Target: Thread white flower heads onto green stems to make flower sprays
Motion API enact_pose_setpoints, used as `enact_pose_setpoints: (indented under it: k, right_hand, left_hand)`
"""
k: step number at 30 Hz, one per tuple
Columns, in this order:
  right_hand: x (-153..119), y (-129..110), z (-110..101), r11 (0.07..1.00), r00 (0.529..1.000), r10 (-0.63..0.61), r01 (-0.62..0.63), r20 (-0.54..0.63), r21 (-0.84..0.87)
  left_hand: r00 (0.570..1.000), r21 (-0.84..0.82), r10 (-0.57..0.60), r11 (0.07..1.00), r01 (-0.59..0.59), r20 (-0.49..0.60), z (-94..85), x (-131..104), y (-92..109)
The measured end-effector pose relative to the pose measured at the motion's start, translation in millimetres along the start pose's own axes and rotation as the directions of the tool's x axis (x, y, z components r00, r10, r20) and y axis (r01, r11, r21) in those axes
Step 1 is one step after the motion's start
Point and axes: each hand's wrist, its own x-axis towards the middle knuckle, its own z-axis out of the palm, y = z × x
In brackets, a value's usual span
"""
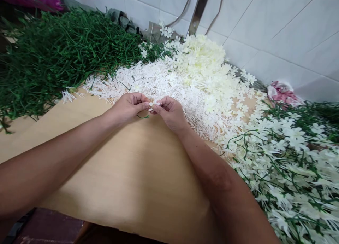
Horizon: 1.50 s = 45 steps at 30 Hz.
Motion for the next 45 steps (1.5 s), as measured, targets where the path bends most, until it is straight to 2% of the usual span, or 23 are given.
enact_pose_setpoints:
  k: [7,11,19,22,25,29,33,40,45]
  right_hand:
    - [-0.5,2.6,-0.1,0.998,1.000,-0.021,0.022,0.018,-0.059]
    - [-1.0,2.8,-0.8,0.996,1.000,0.001,0.001,0.015,-0.090]
    - [1.6,1.9,-0.1,0.992,0.997,0.075,-0.073,0.012,-0.106]
    - [2.4,2.2,-1.0,0.997,0.997,0.073,-0.073,-0.001,-0.040]
    - [2.8,3.5,-4.2,0.997,0.997,0.071,-0.072,0.021,0.040]
    - [2.7,3.7,-8.3,0.992,0.994,0.090,-0.096,0.066,0.086]
    - [2.5,-0.2,-8.1,0.989,0.991,0.117,-0.122,0.067,0.081]
    - [4.0,-4.2,-10.4,0.985,0.983,0.153,-0.160,0.104,0.067]
    - [5.5,-2.7,-16.7,0.981,0.972,0.182,-0.190,0.146,0.046]
  left_hand:
    - [1.000,-0.004,-0.013,1.000,0.013,0.017,2.5,-1.3,1.5]
    - [0.999,-0.024,-0.045,0.999,0.045,0.010,2.7,-2.1,2.0]
    - [0.996,0.003,-0.068,0.998,0.068,0.064,-0.3,1.2,0.9]
    - [0.997,0.008,-0.042,0.999,0.042,0.058,0.3,3.0,0.2]
    - [0.999,0.082,0.010,0.997,-0.014,0.049,0.1,3.7,0.9]
    - [0.988,0.159,0.038,0.985,-0.062,0.149,-3.9,3.5,3.2]
    - [0.973,0.157,0.048,0.984,-0.085,0.226,-6.8,3.1,5.0]
    - [0.977,0.228,0.071,0.967,-0.117,0.202,-4.9,4.2,6.3]
    - [0.967,0.251,0.075,0.958,-0.138,0.243,-6.1,4.7,5.3]
